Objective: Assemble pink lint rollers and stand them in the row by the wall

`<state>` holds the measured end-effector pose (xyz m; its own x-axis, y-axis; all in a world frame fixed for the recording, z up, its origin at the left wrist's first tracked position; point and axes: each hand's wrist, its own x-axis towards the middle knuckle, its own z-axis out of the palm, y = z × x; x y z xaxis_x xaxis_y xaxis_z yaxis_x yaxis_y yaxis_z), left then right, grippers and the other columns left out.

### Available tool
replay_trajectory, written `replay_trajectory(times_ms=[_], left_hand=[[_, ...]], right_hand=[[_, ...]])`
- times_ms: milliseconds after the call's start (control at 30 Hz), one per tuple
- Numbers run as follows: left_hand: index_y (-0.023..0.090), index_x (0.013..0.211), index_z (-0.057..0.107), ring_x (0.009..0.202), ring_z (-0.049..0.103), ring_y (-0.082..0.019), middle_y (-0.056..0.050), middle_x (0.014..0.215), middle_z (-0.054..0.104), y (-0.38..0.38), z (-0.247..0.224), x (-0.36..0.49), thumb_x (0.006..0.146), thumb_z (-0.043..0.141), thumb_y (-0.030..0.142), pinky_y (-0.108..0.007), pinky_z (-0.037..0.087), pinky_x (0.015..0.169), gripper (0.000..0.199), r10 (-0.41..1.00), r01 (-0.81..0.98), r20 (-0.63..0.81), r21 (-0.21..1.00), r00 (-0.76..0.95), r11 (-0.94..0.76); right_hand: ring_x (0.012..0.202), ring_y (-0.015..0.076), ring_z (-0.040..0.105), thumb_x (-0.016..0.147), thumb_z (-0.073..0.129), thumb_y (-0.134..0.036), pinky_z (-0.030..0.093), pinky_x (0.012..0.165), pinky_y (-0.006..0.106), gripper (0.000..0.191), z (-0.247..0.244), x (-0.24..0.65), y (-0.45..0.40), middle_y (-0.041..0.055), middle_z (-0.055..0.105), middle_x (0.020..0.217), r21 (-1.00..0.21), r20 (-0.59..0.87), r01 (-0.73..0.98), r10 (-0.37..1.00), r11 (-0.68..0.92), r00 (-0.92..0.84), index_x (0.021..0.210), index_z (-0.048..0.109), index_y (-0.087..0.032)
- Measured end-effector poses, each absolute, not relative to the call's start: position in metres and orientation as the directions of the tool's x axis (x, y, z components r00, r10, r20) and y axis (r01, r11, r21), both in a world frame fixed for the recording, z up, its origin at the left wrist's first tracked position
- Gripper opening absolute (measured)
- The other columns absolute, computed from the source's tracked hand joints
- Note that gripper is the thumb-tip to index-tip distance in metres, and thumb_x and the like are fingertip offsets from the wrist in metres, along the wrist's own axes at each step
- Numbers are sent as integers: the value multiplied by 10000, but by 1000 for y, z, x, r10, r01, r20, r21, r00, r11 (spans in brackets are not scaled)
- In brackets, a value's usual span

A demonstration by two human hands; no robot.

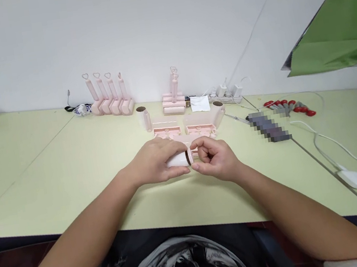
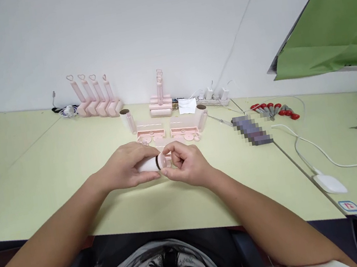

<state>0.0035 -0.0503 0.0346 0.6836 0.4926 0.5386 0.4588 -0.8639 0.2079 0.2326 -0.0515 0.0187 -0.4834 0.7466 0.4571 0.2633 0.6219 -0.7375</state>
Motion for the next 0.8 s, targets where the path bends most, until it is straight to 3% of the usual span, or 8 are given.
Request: replay_trajectory(times_ms=[533, 800], left_hand=[[217, 1145, 590, 809, 687, -203, -41, 922, 722, -50, 34, 4, 835, 658, 520, -304, 491, 705, 439, 522, 481, 553, 233, 649, -845], [229, 1157, 518, 863, 684, -195, -59, 1048, 683, -46, 27, 3, 810, 703, 509, -297, 524, 701, 483, 591, 525, 661, 332, 463, -783]], right_hand=[[475, 74, 321, 776, 721, -389, 288, 502, 220, 333, 14, 231, -49, -124, 330, 526, -732, 436, 281, 744, 620, -506, 1001, 557, -208], [480, 86, 368, 836, 639, -348, 306, 482, 222, 363, 5, 230, -51, -103, 410, 596, -715, 558, 183, 709, 675, -431, 1122, 439, -246]])
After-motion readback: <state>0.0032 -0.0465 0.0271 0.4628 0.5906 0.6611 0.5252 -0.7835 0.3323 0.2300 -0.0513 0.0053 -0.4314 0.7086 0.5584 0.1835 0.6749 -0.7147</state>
